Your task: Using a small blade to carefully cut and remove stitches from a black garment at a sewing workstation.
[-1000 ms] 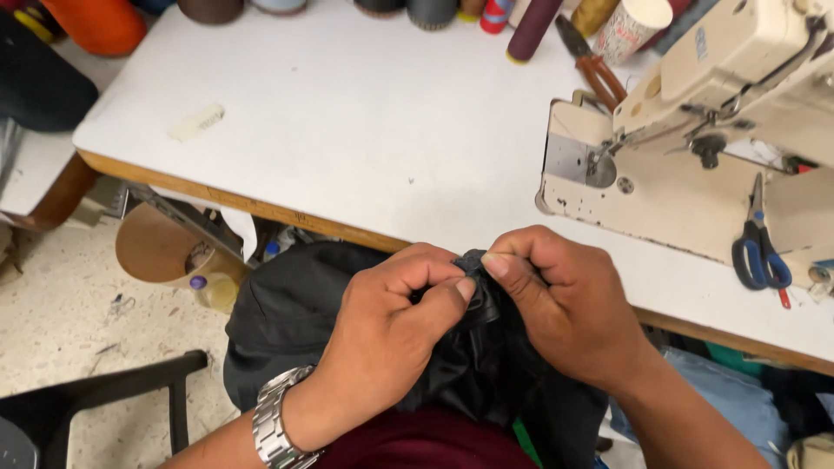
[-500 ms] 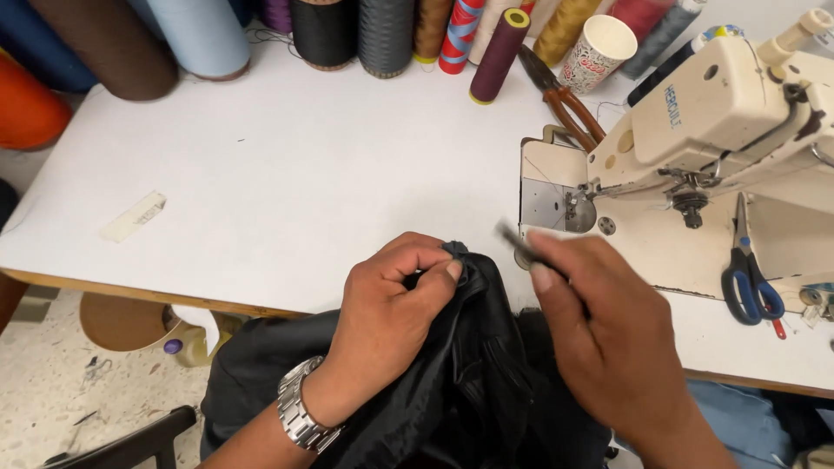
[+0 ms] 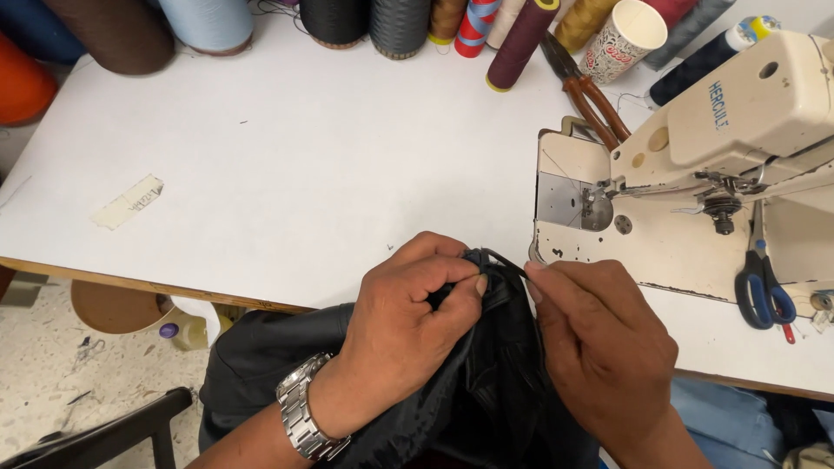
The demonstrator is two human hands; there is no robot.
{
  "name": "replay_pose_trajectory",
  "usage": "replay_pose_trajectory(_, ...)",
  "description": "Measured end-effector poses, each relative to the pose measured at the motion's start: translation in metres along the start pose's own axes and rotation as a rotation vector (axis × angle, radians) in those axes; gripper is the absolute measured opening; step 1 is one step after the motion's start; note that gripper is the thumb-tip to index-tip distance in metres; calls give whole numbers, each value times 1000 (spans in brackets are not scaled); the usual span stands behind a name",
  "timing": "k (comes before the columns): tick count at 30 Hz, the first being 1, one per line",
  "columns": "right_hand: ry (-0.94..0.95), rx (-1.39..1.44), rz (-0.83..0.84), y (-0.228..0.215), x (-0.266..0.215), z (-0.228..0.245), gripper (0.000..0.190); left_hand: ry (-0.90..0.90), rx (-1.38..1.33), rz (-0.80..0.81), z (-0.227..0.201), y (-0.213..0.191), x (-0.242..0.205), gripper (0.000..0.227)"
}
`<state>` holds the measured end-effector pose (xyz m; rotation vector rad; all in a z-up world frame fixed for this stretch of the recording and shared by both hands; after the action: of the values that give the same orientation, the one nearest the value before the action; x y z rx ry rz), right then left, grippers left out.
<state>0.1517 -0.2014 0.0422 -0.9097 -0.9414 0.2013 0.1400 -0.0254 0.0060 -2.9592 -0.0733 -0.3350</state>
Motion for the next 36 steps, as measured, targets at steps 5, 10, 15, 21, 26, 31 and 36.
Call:
replay_pose_trajectory(5, 149, 27, 65, -9, 1, -5, 22, 32, 35, -24, 0, 2, 0, 14)
replay_pose_trajectory(10, 39, -21, 187, -14, -6, -16, 25, 136, 97, -55, 3, 7, -2, 12)
replay_pose_trajectory(15, -138, -129, 204, -11, -4, -12, 27, 275, 132, -102, 2, 9, -4, 8)
replay_pose_trajectory(21, -159, -141, 200, -9, -1, -8, 27, 321, 148, -126, 3, 9, -7, 7)
replay_pose_trajectory(26, -182, -126, 193, -5, 1, -3, 25, 362, 160, -152, 2, 10, -10, 7)
replay_pose_trajectory(31, -207, -190, 176, -5, -1, -3, 25, 355, 178, -176, 1, 10, -10, 7)
replay_pose_trajectory(36, -219, -180, 180, -4, 8, 4, 22, 379, 165, -195, -7, 9, -12, 7)
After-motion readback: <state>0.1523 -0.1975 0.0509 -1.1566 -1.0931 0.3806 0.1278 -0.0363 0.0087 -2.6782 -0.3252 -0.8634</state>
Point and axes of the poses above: each hand's wrist, its own x-axis towards the middle knuckle, its own y-axis out of the palm, z = x × y, the point moved 3 cm from there along x, towards the middle knuckle, and after that the axes turned 3 degrees about z, right-handed, at the moved point
